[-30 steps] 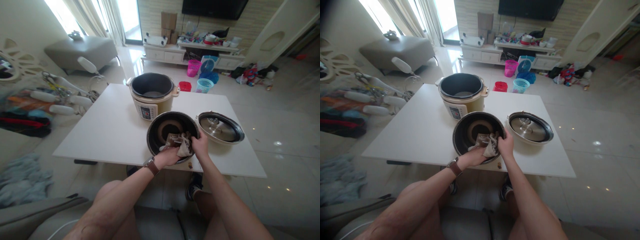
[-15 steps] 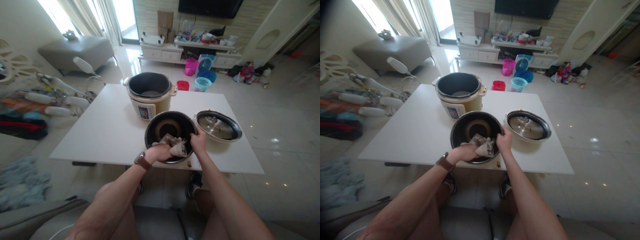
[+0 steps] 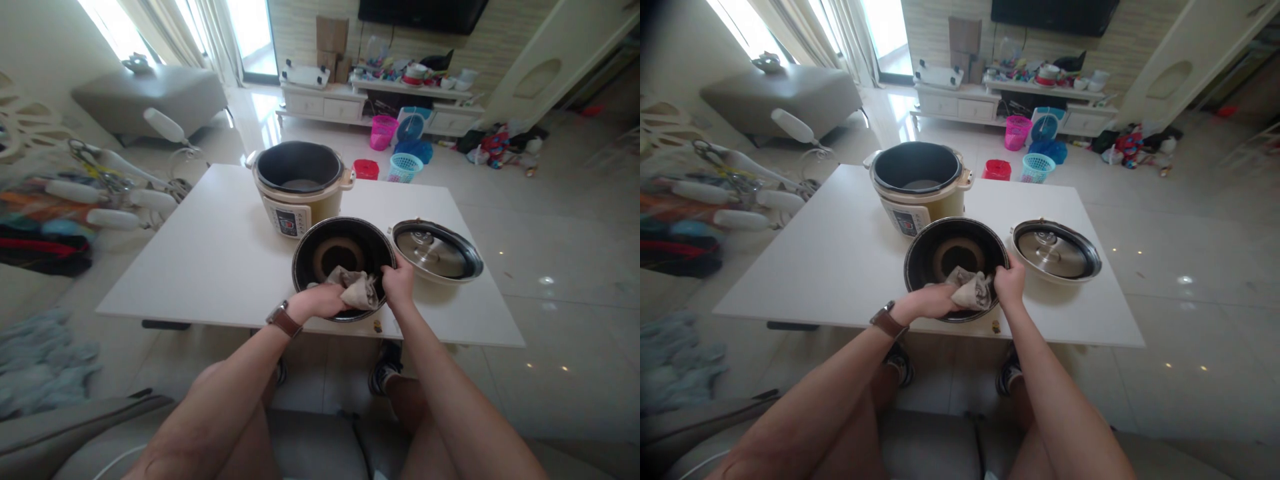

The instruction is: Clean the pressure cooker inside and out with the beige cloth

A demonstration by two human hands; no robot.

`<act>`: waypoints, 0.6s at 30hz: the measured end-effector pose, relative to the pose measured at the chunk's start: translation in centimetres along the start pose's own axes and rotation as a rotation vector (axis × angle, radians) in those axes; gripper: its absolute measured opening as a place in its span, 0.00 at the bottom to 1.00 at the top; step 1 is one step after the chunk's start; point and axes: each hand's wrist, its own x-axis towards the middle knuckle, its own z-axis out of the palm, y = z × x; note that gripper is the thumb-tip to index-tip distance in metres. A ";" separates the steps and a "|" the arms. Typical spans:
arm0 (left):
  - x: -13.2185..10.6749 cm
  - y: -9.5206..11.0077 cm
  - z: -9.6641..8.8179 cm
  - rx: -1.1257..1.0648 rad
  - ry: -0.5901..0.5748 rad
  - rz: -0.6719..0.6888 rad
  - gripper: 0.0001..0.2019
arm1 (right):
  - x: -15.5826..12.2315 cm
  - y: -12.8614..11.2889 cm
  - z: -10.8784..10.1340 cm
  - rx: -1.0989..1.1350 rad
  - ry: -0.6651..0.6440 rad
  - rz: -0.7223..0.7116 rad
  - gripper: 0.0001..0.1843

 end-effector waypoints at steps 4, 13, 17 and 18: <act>0.0 -1.3 -2.0 -0.260 0.249 -0.023 0.19 | -0.2 -0.4 0.2 0.009 -0.016 -0.016 0.26; -0.8 -1.2 -1.6 -0.427 1.176 -0.010 0.20 | -0.7 -1.4 0.8 0.061 -0.049 -0.047 0.30; -0.4 0.2 0.0 0.064 0.838 -0.117 0.19 | -0.9 -1.7 0.9 0.071 -0.057 -0.062 0.30; 0.1 0.3 0.4 0.150 0.722 -0.096 0.23 | -1.0 -1.7 0.9 0.071 -0.057 -0.063 0.30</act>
